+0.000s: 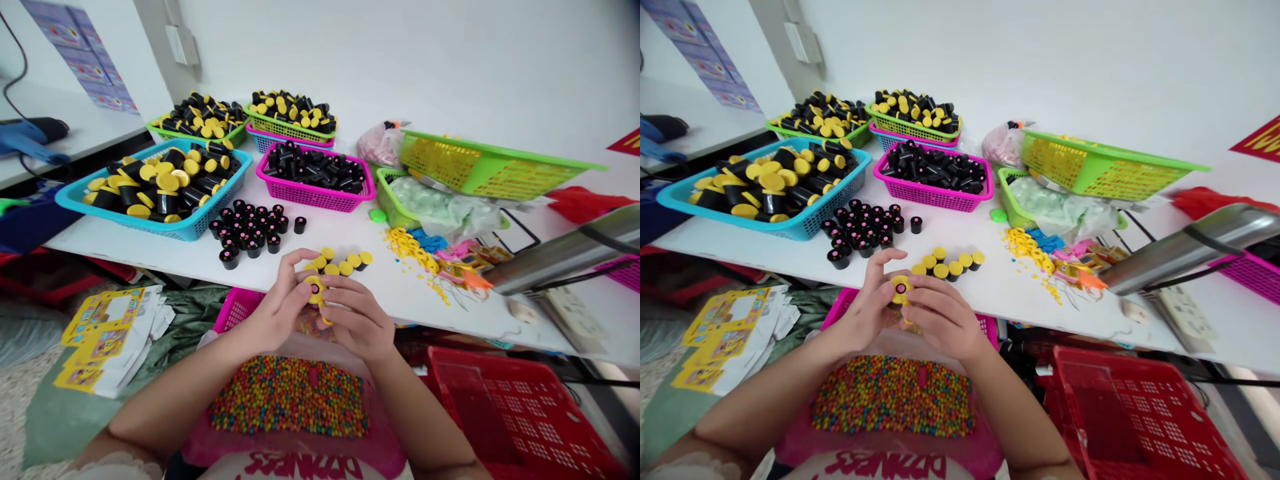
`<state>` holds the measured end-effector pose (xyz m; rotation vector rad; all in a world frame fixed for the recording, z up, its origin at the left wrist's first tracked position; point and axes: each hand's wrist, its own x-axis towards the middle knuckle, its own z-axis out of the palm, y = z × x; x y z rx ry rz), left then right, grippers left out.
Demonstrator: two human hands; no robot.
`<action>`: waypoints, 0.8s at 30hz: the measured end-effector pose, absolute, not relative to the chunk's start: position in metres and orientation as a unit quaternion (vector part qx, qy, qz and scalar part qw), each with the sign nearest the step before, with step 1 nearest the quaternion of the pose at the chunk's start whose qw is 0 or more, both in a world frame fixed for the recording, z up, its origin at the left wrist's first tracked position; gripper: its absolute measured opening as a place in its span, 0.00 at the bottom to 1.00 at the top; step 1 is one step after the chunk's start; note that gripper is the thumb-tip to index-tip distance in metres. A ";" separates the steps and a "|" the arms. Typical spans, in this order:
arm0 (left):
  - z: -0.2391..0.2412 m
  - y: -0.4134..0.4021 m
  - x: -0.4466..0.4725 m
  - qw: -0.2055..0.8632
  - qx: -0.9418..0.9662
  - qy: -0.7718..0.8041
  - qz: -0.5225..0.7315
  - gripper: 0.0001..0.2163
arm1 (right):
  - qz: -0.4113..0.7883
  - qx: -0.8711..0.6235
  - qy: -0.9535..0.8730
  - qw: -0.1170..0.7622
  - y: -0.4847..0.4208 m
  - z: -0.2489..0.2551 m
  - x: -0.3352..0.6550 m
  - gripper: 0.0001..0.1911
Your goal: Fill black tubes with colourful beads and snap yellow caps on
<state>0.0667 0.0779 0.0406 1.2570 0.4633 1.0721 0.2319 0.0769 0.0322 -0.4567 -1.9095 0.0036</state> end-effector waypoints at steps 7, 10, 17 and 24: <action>0.039 0.073 0.079 0.756 0.427 0.202 0.454 0.16 | 0.008 -0.213 -0.807 0.550 0.078 0.026 0.230 0.27; 0.039 0.072 0.084 0.781 0.387 0.194 0.451 0.16 | 0.004 -0.228 -0.798 0.558 0.077 0.026 0.229 0.33; 0.051 0.069 0.091 0.822 0.286 0.193 0.452 0.15 | 0.024 -0.277 -0.776 0.566 0.072 0.021 0.227 0.31; 0.053 0.070 0.099 0.821 0.231 0.255 0.456 0.11 | 0.114 -0.321 -0.767 0.544 0.068 0.024 0.227 0.26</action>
